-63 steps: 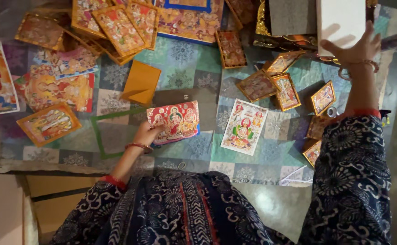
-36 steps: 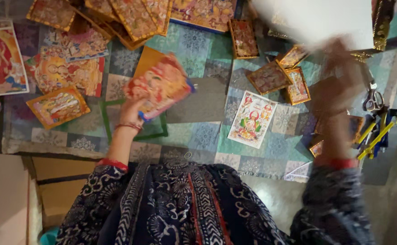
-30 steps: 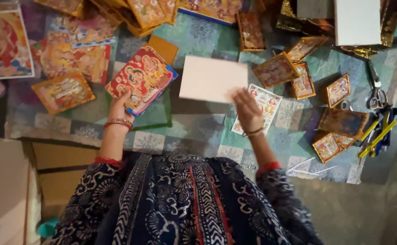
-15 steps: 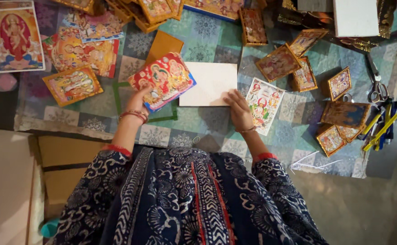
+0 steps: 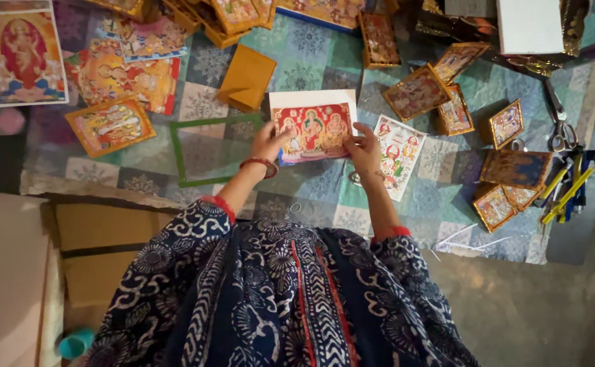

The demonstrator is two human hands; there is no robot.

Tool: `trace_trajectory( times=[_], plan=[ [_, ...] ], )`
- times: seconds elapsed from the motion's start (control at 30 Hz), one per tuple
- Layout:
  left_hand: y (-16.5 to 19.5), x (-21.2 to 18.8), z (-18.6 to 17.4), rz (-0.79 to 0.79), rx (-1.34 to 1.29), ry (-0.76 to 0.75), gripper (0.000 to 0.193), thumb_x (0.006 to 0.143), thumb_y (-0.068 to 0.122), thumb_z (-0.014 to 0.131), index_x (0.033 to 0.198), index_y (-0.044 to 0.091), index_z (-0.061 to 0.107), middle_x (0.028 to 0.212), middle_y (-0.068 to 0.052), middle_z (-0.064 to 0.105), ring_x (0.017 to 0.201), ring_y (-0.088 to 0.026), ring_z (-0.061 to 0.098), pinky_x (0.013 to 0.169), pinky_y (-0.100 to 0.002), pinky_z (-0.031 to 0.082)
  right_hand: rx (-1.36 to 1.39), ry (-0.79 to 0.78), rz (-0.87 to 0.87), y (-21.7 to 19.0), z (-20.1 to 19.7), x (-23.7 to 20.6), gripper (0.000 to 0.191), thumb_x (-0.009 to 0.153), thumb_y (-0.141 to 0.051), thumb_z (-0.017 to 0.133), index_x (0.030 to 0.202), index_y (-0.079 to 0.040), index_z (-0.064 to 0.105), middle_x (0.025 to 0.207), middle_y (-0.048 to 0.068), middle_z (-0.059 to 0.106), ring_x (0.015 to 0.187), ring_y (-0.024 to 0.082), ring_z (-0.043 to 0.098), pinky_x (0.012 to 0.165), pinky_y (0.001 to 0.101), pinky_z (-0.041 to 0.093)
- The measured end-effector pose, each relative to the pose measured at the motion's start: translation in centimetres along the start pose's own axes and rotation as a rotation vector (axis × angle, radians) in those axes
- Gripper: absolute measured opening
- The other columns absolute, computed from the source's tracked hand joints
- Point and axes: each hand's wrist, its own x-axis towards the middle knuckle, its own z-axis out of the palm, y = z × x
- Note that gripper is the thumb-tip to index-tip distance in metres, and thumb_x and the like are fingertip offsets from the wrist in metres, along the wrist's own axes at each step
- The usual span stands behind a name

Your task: The person places a printed religious image onto a green frame backing on the table, aligns it, and works around its edges with yellow and blue pens, then sets the assembled framed print on the table among other finished frames.

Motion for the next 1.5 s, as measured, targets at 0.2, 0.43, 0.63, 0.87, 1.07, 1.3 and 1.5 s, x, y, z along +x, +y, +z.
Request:
trace_trajectory(
  times=[0.2,0.43,0.63,0.87,1.07,1.3,1.5],
  plan=[
    [-0.8,-1.4,-0.9,0.203,0.209,0.223,0.061,0.091,0.022,0.078,0.140,-0.003,0.052,0.134,-0.019,0.056,0.119,-0.026,0.063,0.101,-0.037,0.052,-0.427,0.259,-0.064,-1.1,0.5,-0.1,0.046,0.080,-0.017,0.080,0.124,-0.009,0.068,0.093,0.011,0.076,0.078,0.022,0.075,0.069,0.0342,0.059],
    [-1.5,-0.8,0.0,0.327,0.705,0.231,0.075,0.089,0.034,0.080,0.144,-0.005,0.047,0.133,-0.024,0.057,0.126,-0.041,0.052,0.110,-0.049,0.040,-0.708,0.354,-0.492,-1.9,1.4,0.2,0.046,0.083,-0.016,0.081,0.125,-0.003,0.066,0.107,0.016,0.071,0.094,0.034,0.067,0.083,0.0433,0.055],
    [-1.6,-0.5,0.6,0.349,0.801,0.225,0.076,0.087,0.036,0.081,0.141,-0.004,0.047,0.132,-0.031,0.051,0.126,-0.044,0.048,0.108,-0.049,0.039,-0.629,0.295,-0.295,-1.1,1.7,0.5,0.043,0.081,-0.017,0.079,0.120,-0.004,0.071,0.101,0.014,0.073,0.087,0.031,0.071,0.078,0.0412,0.057],
    [-1.7,0.2,1.0,0.420,0.720,0.187,0.070,0.086,0.026,0.078,0.143,-0.004,0.049,0.136,-0.031,0.049,0.128,-0.045,0.046,0.109,-0.048,0.039,-0.605,0.264,-0.204,-0.6,0.3,0.8,0.046,0.079,-0.020,0.082,0.123,-0.008,0.072,0.107,0.013,0.075,0.093,0.029,0.074,0.082,0.0389,0.060],
    [2.2,1.3,-0.4,0.653,0.945,0.059,0.057,0.090,0.013,0.069,0.143,0.001,0.053,0.141,-0.024,0.052,0.132,-0.042,0.049,0.115,-0.049,0.039,-0.712,0.123,-0.379,-0.3,-0.1,-1.7,0.100,0.061,-0.033,0.097,0.145,-0.007,0.050,0.142,0.024,0.048,0.124,0.043,0.052,0.103,0.0499,0.048],
    [7.5,7.5,1.0,0.674,1.171,-0.262,0.046,0.089,0.009,0.066,0.134,0.003,0.061,0.138,-0.020,0.056,0.129,-0.040,0.053,0.109,-0.048,0.043,-0.888,-0.061,-0.584,0.7,1.8,-3.4,0.094,0.066,-0.029,0.093,0.150,-0.020,0.051,0.158,0.014,0.041,0.145,0.044,0.034,0.117,0.0544,0.035],
    [7.8,8.0,2.3,0.571,1.297,-0.431,0.043,0.087,0.009,0.065,0.130,0.004,0.063,0.130,-0.019,0.059,0.120,-0.041,0.056,0.099,-0.050,0.048,-0.884,-0.064,-0.622,1.5,2.9,-4.3,0.075,0.074,-0.026,0.089,0.142,-0.020,0.060,0.151,0.010,0.050,0.143,0.039,0.040,0.116,0.0524,0.037]
  ],
)
